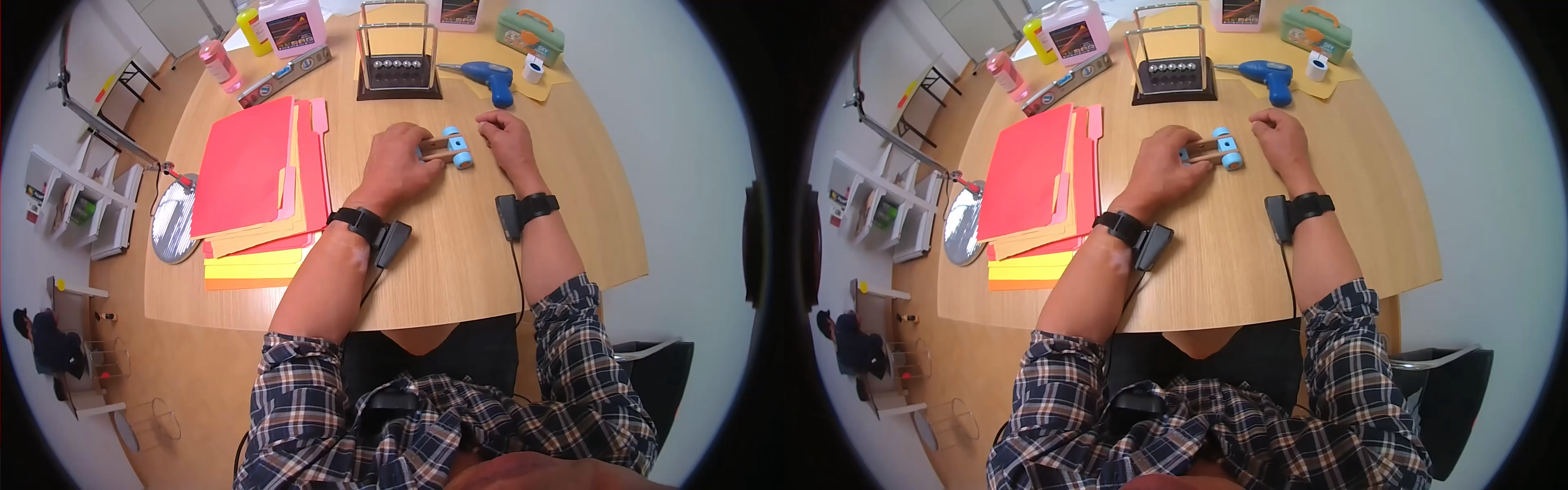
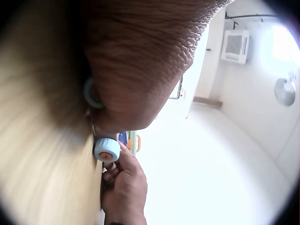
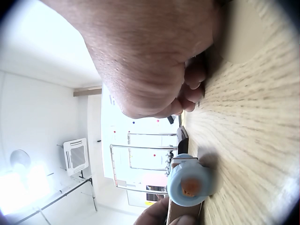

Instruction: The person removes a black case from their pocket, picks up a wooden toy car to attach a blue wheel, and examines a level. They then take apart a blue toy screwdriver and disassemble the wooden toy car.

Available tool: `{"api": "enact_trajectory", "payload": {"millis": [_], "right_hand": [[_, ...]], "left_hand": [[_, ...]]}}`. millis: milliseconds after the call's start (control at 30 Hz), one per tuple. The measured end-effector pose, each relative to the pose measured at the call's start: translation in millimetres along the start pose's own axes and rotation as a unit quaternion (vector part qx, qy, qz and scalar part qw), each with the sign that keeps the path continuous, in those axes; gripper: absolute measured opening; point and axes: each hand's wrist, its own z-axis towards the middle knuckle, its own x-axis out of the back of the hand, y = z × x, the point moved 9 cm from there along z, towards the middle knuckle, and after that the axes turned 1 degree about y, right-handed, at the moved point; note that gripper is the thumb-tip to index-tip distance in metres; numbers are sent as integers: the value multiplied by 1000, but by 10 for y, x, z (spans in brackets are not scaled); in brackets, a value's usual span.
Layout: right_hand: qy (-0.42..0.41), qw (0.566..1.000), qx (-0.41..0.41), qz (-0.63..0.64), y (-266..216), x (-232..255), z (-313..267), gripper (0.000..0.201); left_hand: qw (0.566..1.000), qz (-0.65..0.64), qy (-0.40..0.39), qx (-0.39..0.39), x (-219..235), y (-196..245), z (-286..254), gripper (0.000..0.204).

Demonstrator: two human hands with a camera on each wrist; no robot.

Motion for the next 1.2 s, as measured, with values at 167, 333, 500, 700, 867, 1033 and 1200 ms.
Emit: {"api": "enact_trajectory", "payload": {"millis": [167, 333, 500, 700, 867, 1033, 1200], "right_hand": [[3, 1000, 14, 8, 11, 4, 22, 22], [-7, 999, 31, 4, -69, -67, -2, 22], [-4, 998, 62, -30, -82, -137, 15, 27], [-7, 990, -48, 129, -127, -59, -81, 29], [-40, 982, -64, 170, -146, -33, -90, 31], [-67, 986, -58, 140, -244, -98, -148, 36], [-84, 988, -56, 116, -341, -162, -209, 38]], "left_hand": [[999, -12, 12, -30, -24, 69, 19, 44], [999, -8, 45, -7, 37, 20, 4, 54], [984, -151, 55, 80, 11, -166, 5, 59], [966, -227, 76, 96, -40, -382, 45, 47], [966, -234, 56, 94, -37, -325, 19, 47], [975, -198, -3, 98, -14, -191, -6, 46], [991, -56, -79, 97, -138, -126, -31, 51]]}}
